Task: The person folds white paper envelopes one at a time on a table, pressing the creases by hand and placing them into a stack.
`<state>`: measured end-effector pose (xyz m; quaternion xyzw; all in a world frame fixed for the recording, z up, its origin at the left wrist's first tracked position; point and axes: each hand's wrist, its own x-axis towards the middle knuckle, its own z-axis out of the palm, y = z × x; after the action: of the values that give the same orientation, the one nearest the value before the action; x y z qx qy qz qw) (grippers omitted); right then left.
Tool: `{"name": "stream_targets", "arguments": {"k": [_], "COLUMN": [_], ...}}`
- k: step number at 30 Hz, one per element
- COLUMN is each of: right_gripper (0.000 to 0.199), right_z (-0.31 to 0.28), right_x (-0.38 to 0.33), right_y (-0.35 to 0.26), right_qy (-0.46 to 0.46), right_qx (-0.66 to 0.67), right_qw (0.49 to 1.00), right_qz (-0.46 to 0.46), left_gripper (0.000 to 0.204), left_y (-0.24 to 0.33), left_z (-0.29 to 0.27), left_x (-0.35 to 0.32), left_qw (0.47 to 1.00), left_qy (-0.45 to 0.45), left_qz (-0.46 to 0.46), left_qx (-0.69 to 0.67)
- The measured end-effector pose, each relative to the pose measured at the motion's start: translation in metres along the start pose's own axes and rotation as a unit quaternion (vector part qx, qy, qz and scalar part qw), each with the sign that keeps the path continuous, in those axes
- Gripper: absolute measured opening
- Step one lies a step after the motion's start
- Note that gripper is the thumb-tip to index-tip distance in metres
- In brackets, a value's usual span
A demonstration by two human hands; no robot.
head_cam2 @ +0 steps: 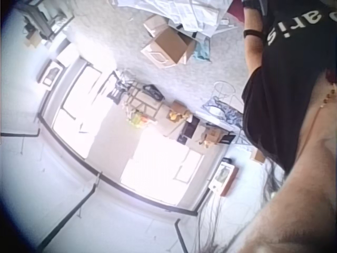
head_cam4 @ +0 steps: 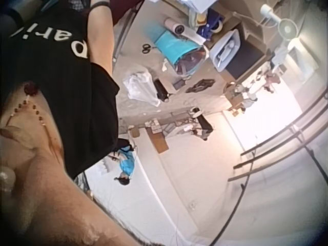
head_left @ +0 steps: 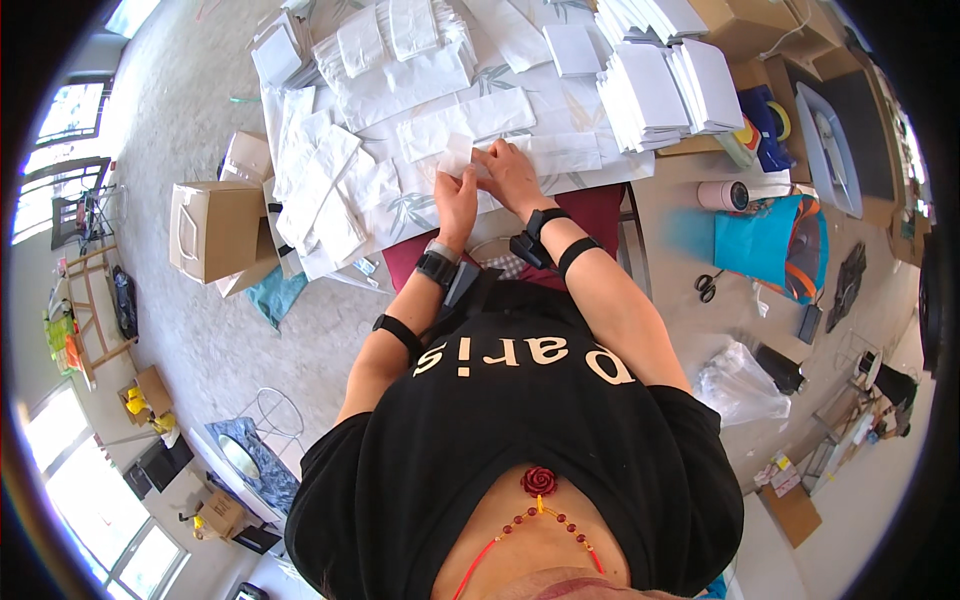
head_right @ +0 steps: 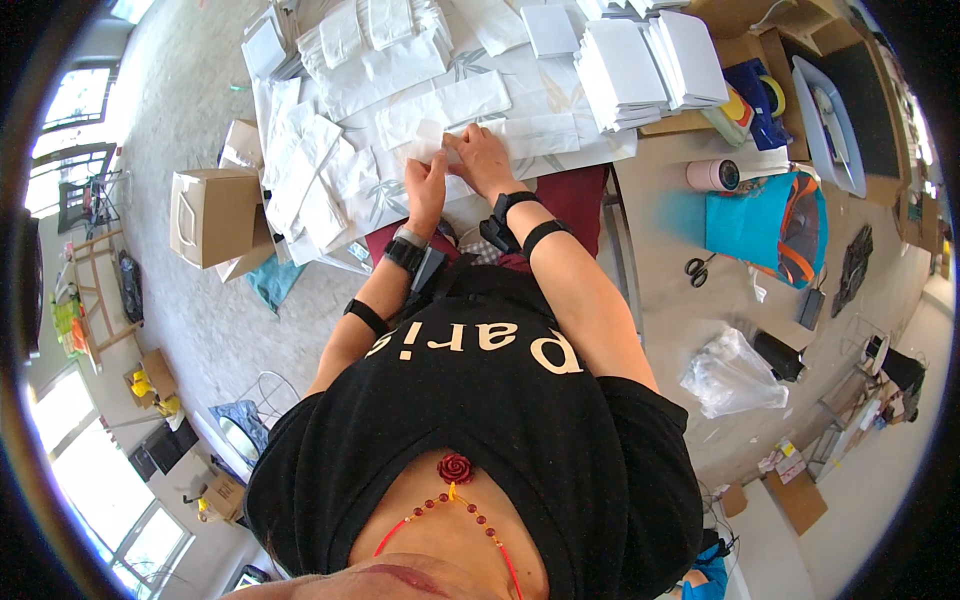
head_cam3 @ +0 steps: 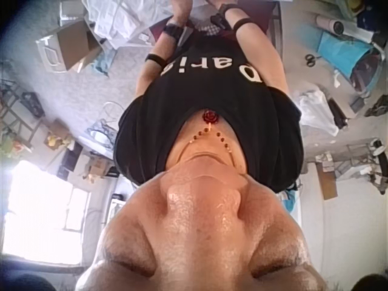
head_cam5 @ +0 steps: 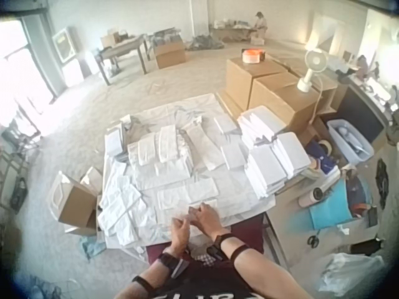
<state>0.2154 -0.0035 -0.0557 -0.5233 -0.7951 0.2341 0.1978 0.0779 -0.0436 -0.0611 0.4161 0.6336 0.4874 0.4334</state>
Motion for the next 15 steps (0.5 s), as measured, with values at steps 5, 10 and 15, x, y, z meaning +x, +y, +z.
{"name": "stream_targets", "arguments": {"k": [5,10,15], "right_gripper": [0.054,0.043,0.042], "right_z": [-0.007,-0.03,-0.043], "right_x": [-0.009,-0.025,-0.023], "right_y": [0.023,0.038,0.021], "right_qy": [-0.004,0.063,0.089], "right_qx": [0.116,0.336,0.229], "right_qw": [0.993,0.916,0.942], "right_qz": [-0.005,0.21,0.229], "left_gripper": [0.039,0.05,0.053], "left_y": [0.019,0.044,0.037], "left_z": [0.01,0.017,0.016], "left_x": [-0.006,-0.012,-0.009], "left_qw": [0.994,0.977,0.985], "left_qy": [-0.038,-0.102,-0.095], "left_qz": [0.052,0.093,0.039], "left_qx": [0.093,0.164,0.141]}}
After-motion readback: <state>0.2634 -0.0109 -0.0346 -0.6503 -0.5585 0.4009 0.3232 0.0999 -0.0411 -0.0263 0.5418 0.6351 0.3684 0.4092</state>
